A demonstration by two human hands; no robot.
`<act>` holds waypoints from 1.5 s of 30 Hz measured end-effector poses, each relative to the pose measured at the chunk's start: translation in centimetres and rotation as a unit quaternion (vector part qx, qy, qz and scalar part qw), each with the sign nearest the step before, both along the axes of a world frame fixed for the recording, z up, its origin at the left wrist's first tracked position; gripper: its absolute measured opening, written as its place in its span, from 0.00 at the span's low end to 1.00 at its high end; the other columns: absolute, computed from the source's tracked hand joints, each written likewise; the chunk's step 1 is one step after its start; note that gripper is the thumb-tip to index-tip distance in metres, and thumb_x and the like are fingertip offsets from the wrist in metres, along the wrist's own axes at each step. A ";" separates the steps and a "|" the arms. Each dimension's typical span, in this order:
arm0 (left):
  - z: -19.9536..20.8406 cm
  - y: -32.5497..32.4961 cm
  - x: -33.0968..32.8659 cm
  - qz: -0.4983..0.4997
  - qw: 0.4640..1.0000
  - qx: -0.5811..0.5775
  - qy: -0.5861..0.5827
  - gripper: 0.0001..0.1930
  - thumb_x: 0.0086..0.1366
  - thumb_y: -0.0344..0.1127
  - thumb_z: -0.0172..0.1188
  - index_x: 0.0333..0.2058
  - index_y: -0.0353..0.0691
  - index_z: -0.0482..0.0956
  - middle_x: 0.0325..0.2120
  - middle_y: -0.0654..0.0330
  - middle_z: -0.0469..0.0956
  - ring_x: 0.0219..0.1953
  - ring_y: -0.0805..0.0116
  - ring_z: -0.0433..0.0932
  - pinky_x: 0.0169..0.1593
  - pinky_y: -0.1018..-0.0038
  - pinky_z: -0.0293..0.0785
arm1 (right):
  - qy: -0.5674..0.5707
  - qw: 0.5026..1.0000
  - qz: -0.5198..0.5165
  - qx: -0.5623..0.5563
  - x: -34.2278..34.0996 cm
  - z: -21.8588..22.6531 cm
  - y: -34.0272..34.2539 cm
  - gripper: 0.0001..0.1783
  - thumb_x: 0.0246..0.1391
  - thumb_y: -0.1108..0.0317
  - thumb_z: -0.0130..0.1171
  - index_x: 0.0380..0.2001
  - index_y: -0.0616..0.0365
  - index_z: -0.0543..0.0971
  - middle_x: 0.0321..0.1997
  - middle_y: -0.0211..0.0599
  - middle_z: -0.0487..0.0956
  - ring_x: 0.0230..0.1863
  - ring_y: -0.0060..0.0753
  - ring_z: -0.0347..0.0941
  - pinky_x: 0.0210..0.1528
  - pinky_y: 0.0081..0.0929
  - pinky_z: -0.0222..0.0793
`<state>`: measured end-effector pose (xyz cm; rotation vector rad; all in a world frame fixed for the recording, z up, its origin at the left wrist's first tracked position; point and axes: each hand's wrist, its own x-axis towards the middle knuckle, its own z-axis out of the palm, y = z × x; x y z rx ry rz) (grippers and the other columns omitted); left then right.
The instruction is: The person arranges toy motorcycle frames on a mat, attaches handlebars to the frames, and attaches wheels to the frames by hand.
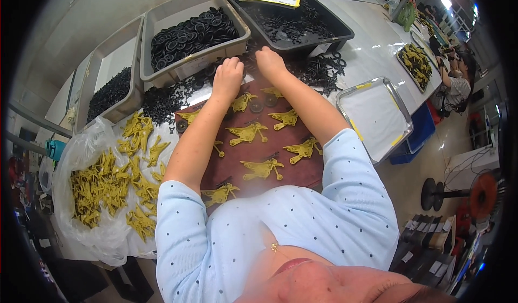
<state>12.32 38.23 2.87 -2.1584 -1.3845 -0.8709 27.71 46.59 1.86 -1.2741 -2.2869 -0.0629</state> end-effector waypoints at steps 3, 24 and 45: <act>0.6 -1.1 0.2 0.027 0.988 -0.057 -0.141 0.06 0.49 0.27 0.58 0.28 0.37 0.71 0.33 0.55 0.73 0.38 0.57 0.72 0.40 0.64 0.71 | 0.061 0.997 0.045 0.026 -0.8 1.2 -1.5 0.08 0.51 0.68 0.54 0.24 0.61 0.75 0.30 0.48 0.73 0.32 0.51 0.74 0.35 0.42 0.71; 0.0 -13.3 8.7 -0.098 0.973 -0.186 -0.094 0.13 0.50 0.29 0.63 0.37 0.39 0.78 0.33 0.60 0.77 0.37 0.60 0.72 0.41 0.66 0.69 | 0.307 0.841 0.015 -0.445 17.3 3.8 -12.9 0.10 0.52 0.73 0.58 0.37 0.67 0.78 0.25 0.34 0.79 0.23 0.19 0.73 0.24 0.19 0.70; 0.2 -14.5 8.9 -0.065 0.972 -0.221 -0.055 0.21 0.43 0.36 0.70 0.39 0.37 0.79 0.33 0.61 0.74 0.40 0.62 0.70 0.42 0.68 0.67 | 0.223 0.870 -0.055 -0.436 17.0 1.7 -16.4 0.08 0.52 0.75 0.58 0.35 0.67 0.78 0.25 0.34 0.79 0.22 0.19 0.72 0.25 0.18 0.70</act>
